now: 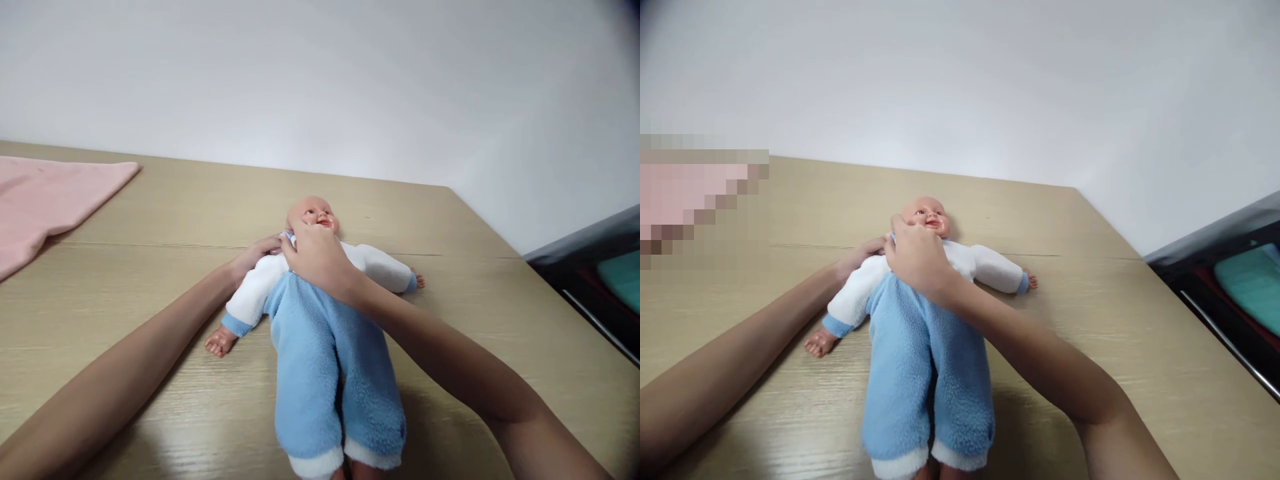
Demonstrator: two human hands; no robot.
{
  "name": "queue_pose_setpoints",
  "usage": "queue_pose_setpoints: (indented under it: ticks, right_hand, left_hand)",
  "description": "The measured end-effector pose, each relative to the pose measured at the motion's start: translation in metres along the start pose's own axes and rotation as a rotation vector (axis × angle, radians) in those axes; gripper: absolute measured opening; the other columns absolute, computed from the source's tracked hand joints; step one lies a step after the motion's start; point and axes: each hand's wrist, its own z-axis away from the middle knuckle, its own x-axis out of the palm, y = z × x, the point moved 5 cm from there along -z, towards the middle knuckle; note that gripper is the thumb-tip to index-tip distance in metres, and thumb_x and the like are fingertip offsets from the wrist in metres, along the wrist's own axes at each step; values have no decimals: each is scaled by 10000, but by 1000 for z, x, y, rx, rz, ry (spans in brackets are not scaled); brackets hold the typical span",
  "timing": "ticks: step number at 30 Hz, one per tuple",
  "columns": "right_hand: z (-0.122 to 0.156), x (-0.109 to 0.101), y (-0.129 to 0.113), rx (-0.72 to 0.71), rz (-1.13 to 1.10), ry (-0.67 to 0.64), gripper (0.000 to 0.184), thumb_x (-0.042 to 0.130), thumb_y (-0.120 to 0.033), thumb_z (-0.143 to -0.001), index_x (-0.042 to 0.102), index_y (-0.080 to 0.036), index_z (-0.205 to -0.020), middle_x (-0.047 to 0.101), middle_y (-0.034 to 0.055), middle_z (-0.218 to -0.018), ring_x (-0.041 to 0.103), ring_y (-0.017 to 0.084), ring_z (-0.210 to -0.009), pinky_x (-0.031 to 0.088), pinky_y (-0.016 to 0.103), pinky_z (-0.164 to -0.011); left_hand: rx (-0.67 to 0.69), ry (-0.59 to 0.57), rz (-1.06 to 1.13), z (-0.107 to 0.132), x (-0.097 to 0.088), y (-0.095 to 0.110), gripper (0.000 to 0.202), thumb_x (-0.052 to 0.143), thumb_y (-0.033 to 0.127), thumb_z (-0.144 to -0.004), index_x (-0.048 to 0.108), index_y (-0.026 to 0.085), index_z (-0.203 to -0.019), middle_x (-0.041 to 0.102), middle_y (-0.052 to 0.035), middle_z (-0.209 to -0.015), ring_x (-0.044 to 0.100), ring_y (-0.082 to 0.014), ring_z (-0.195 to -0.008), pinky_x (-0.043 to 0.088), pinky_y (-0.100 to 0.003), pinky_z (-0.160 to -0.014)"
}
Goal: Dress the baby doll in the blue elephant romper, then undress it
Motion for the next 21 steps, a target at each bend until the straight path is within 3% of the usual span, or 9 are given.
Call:
queue_pose_setpoints:
  ticks: [5, 9, 11, 13, 16, 18, 21]
  right_hand:
    - [3, 2, 5, 16, 44, -67, 373, 512, -358, -1132, 746, -114, -1289, 850, 219, -1189, 813, 374, -1081, 579, 418, -836]
    - [4, 4, 5, 4, 77, -77, 361, 542, -355, -1126, 753, -108, -1284, 849, 224, -1186, 814, 368, -1096, 594, 414, -861]
    - [4, 4, 6, 30, 117, -84, 324, 545, -291, -1119, 750, -106, -1287, 845, 238, -1181, 816, 360, -1091, 598, 405, -848]
    - [5, 1, 9, 69, 162, -88, 331, 535, -241, -1118, 725, -98, -1348, 838, 256, -1185, 817, 361, -1084, 599, 405, -831]
    - [7, -5, 14, 123, 214, -74, 409, 526, -222, -1122, 635, -91, -1494, 832, 265, -1192, 811, 388, -1098, 596, 434, -836]
    - [10, -7, 18, 143, 226, -67, 406, 527, -219, -1119, 626, -112, -1498, 832, 248, -1197, 806, 394, -1106, 581, 438, -849]
    - [14, -7, 27, 138, 175, -64, 315, 548, -253, -1111, 686, -145, -1373, 833, 212, -1187, 796, 370, -1079, 538, 414, -842]
  left_hand:
    - [-58, -113, -126, 17, -5, 22, 367, 927, 415, -787, 761, 194, -1030, 765, -60, -1019, 722, -232, -955, 585, -294, -806]
    - [-131, -256, -437, 31, -20, 43, 537, 992, 395, -788, 764, 234, -1246, 793, -107, -1273, 734, -295, -1231, 596, -315, -951]
    - [-149, -335, -592, 37, -26, 50, 657, 1028, 344, -738, 732, 256, -1318, 815, -97, -1245, 778, -302, -1142, 604, -305, -889]
    - [-131, -354, -672, 39, -32, 56, 703, 1043, 287, -701, 726, 254, -1328, 836, -68, -1072, 802, -286, -933, 585, -276, -751]
    - [-142, -367, -750, 40, -38, 59, 684, 1010, 308, -756, 713, 247, -1369, 799, -28, -841, 735, -248, -661, 475, -248, -537]
    - [-153, -387, -779, 40, -37, 59, 659, 989, 336, -781, 726, 249, -1378, 805, -42, -861, 726, -247, -659, 457, -245, -514]
    - [-138, -394, -745, 39, -34, 59, 641, 1005, 326, -733, 784, 273, -1332, 847, -76, -1051, 792, -299, -879, 562, -260, -657]
